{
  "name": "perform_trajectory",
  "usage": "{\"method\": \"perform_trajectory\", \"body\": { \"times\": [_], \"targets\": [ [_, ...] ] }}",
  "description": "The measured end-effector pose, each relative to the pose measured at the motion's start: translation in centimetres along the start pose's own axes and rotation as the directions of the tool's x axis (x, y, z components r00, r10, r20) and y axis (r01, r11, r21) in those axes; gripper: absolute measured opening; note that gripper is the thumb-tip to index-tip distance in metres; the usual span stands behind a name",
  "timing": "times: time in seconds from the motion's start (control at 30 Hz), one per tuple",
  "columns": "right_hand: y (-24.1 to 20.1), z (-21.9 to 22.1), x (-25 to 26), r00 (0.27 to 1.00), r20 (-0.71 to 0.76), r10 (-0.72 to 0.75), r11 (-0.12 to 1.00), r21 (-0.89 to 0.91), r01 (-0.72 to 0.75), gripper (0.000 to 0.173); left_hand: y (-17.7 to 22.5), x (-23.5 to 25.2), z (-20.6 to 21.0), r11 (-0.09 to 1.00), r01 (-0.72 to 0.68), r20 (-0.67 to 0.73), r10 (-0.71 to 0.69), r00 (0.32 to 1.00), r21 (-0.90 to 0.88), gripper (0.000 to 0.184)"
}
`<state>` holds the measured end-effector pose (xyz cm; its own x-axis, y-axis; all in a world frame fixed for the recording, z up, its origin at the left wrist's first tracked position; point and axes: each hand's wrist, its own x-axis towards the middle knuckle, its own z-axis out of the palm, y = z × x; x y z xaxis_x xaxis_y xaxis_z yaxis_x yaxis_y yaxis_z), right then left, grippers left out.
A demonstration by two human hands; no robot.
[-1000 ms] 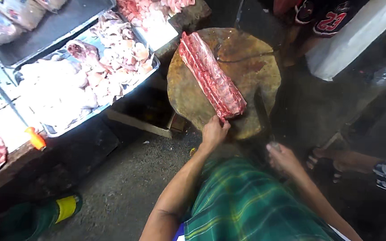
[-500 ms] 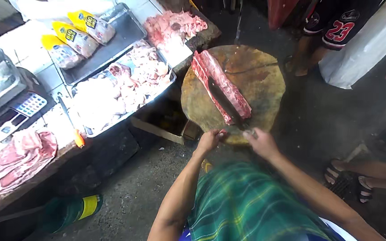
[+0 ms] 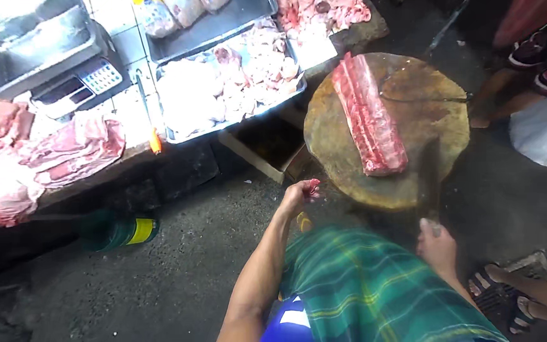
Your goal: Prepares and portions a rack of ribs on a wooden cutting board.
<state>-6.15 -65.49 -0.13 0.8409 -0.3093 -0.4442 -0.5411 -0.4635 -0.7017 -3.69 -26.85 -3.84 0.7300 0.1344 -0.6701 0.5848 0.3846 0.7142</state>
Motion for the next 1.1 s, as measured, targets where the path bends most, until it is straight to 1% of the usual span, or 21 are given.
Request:
{"method": "perform_trajectory", "body": {
  "times": [0.1, 0.2, 0.27, 0.3, 0.33, 0.37, 0.4, 0.43, 0.47, 0.5, 0.53, 0.6, 0.7, 0.77, 0.8, 0.83, 0.9, 0.93, 0.97, 1.03, 1.1],
  "targets": [
    [-0.7, 0.0, -0.2, 0.996, 0.005, 0.091, 0.996, 0.012, -0.091, 0.047, 0.2, 0.8, -0.8, 0.998, 0.054, -0.015, -0.054, 0.998, -0.010, 0.033],
    [-1.0, 0.1, 0.0, 0.996, -0.002, 0.090, 0.994, -0.067, -0.090, 0.050, 1.1, 1.4, -1.5, 0.961, 0.215, -0.117, -0.196, 0.974, 0.174, 0.029],
    [-0.6, 0.2, 0.3, 0.998, -0.007, 0.055, 0.991, -0.121, -0.056, 0.052, 1.5, 2.8, -2.9, 0.922, 0.300, -0.165, -0.266, 0.950, 0.244, 0.028],
    [-0.4, 0.3, 0.3, 0.999, -0.009, 0.045, 0.990, -0.134, -0.046, 0.053, 1.8, 3.6, -3.8, 0.927, 0.284, -0.175, -0.247, 0.953, 0.244, 0.028],
    [-0.4, 0.4, 0.4, 0.999, -0.005, 0.042, 0.988, -0.146, -0.042, 0.054, 2.3, 4.5, -4.7, 0.951, 0.217, -0.187, -0.177, 0.966, 0.222, 0.029],
    [-0.5, 0.3, 0.4, 0.999, 0.003, 0.040, 0.987, -0.155, -0.039, 0.055, 2.9, 5.2, -5.5, 0.979, 0.100, -0.210, -0.062, 0.976, 0.176, 0.035],
    [-0.6, 0.2, 0.3, 0.999, 0.015, 0.042, 0.987, -0.155, -0.039, 0.057, 3.6, 6.0, -6.5, 0.992, 0.000, -0.240, 0.030, 0.970, 0.126, 0.050],
    [-0.6, 0.2, 0.2, 0.999, 0.019, 0.043, 0.987, -0.156, -0.039, 0.058, 4.5, 7.0, -7.5, 0.996, -0.032, -0.287, 0.054, 0.956, 0.081, 0.069],
    [-0.6, 0.2, 0.2, 0.999, 0.021, 0.050, 0.987, -0.153, -0.047, 0.058, 5.1, 7.9, -7.9, 0.997, -0.021, -0.341, 0.044, 0.939, 0.073, 0.084],
    [-0.6, 0.1, 0.1, 0.997, 0.028, 0.066, 0.989, -0.136, -0.062, 0.058, 5.8, 8.3, -7.5, 0.997, 0.027, -0.357, 0.000, 0.934, 0.071, 0.093],
    [-0.8, -0.1, 0.1, 0.995, 0.046, 0.089, 0.991, -0.107, -0.083, 0.057, 6.4, 8.1, -6.3, 0.994, 0.073, -0.327, -0.043, 0.944, 0.080, 0.093],
    [-1.3, -0.6, 0.2, 0.982, 0.113, 0.153, 0.988, -0.010, -0.153, 0.052, 6.3, 7.5, -2.7, 0.977, 0.100, -0.204, -0.061, 0.977, 0.190, 0.082],
    [-2.3, -1.2, 0.6, 0.953, 0.183, 0.241, 0.943, 0.189, -0.275, 0.050, 3.2, 7.7, 2.7, 0.941, 0.080, 0.019, -0.091, 0.996, 0.328, 0.072],
    [-3.2, -1.7, 0.3, 0.945, 0.203, 0.257, 0.916, 0.260, -0.305, 0.055, 1.2, 7.7, 4.8, 0.897, 0.108, 0.045, -0.141, 0.989, 0.430, 0.073],
    [-3.6, -1.9, -0.1, 0.957, 0.176, 0.233, 0.926, 0.261, -0.273, 0.054, 1.0, 7.9, 5.0, 0.862, 0.103, 0.032, -0.137, 0.990, 0.497, 0.072],
    [-3.8, -2.0, -0.7, 0.978, 0.127, 0.166, 0.955, 0.226, -0.191, 0.050, 1.4, 7.7, 4.7, 0.811, 0.075, 0.024, -0.110, 0.994, 0.581, 0.068],
    [-3.4, -2.4, -2.4, 0.996, 0.049, -0.077, 0.991, 0.112, 0.071, 0.042, 2.9, 7.4, 3.7, 0.698, -0.010, 0.011, 0.003, 1.000, 0.716, 0.047],
    [-3.3, -2.6, -3.2, 0.985, 0.042, -0.165, 0.983, 0.092, 0.161, 0.044, 3.5, 7.4, 3.2, 0.651, -0.036, -0.025, 0.084, 0.996, 0.758, 0.039],
    [-3.6, -2.8, -3.8, 0.977, 0.064, -0.205, 0.975, 0.100, 0.198, 0.049, 4.4, 7.4, 3.0, 0.629, -0.053, -0.067, 0.166, 0.984, 0.776, 0.037],
    [-4.7, -2.7, -4.4, 0.969, 0.164, -0.184, 0.978, 0.127, 0.165, 0.051, 6.9, 8.1, 3.2, 0.646, -0.116, -0.101, 0.289, 0.952, 0.755, 0.033],
    [-6.1, -1.5, -5.3, 0.981, 0.178, -0.082, 0.995, 0.065, 0.071, 0.045, 9.1, 9.8, 4.0, 0.697, -0.207, -0.020, 0.302, 0.953, 0.686, 0.033]
  ]
}}
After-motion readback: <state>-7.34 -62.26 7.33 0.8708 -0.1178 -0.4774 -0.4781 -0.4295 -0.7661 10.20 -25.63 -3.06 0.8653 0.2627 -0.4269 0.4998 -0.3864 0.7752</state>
